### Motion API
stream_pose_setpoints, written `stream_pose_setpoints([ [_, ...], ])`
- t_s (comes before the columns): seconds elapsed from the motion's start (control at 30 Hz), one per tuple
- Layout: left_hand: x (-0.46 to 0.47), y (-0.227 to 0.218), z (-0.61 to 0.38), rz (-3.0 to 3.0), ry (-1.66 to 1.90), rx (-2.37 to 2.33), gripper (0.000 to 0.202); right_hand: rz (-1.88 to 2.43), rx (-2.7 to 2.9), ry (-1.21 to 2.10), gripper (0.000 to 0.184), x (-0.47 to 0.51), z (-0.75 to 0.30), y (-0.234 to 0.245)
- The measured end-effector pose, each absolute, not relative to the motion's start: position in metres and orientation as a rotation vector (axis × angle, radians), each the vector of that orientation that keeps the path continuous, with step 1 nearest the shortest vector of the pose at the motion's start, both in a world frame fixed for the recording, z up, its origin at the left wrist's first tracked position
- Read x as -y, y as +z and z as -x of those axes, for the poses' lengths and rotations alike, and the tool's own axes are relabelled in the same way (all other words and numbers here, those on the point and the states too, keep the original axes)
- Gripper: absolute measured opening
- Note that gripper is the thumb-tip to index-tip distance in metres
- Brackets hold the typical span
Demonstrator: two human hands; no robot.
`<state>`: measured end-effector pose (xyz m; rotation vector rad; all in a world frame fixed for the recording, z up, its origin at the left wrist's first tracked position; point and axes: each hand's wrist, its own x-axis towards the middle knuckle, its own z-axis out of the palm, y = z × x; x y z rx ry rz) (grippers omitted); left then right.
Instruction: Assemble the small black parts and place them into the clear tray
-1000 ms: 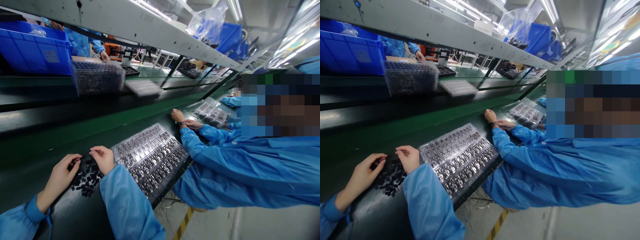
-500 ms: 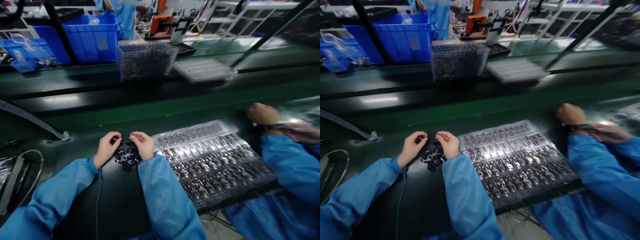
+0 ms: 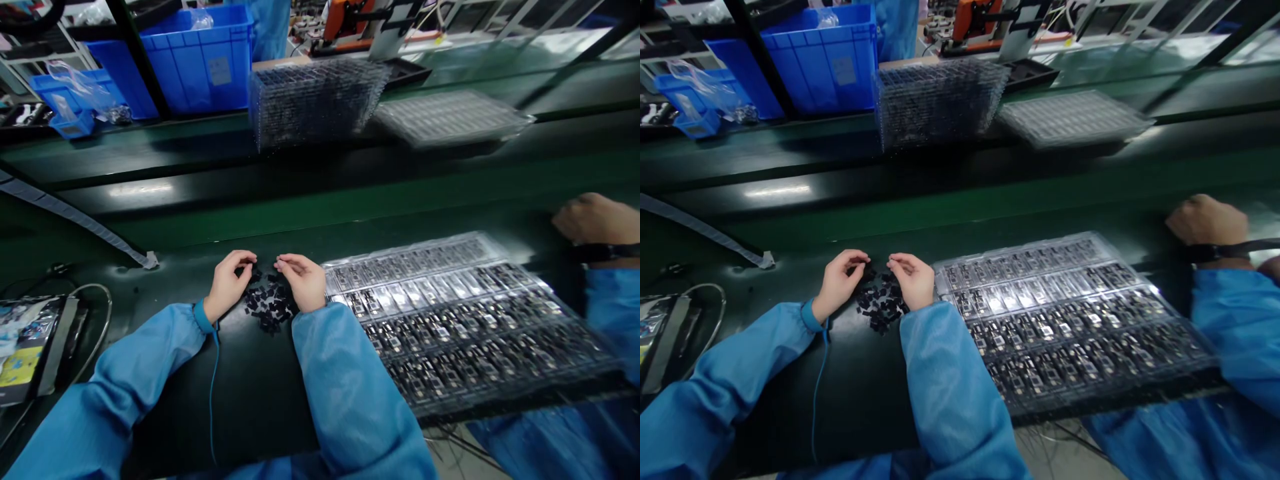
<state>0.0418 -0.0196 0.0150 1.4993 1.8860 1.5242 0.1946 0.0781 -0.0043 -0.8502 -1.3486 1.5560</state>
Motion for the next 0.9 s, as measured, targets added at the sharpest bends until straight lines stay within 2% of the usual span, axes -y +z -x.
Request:
stream_pose_setpoints([
  [0.6,0.0251,0.0230,-0.0419,-1.621,1.331,-1.969,0.015,0.842,1.341,1.598,0.026,-0.0749,-0.1931,-0.0055],
  [0.9,0.0249,0.0200,-0.0409,-1.669,1.343,-2.006,0.013,0.862,1.361,1.572,0.024,-0.0748,-0.1946,-0.0044],
])
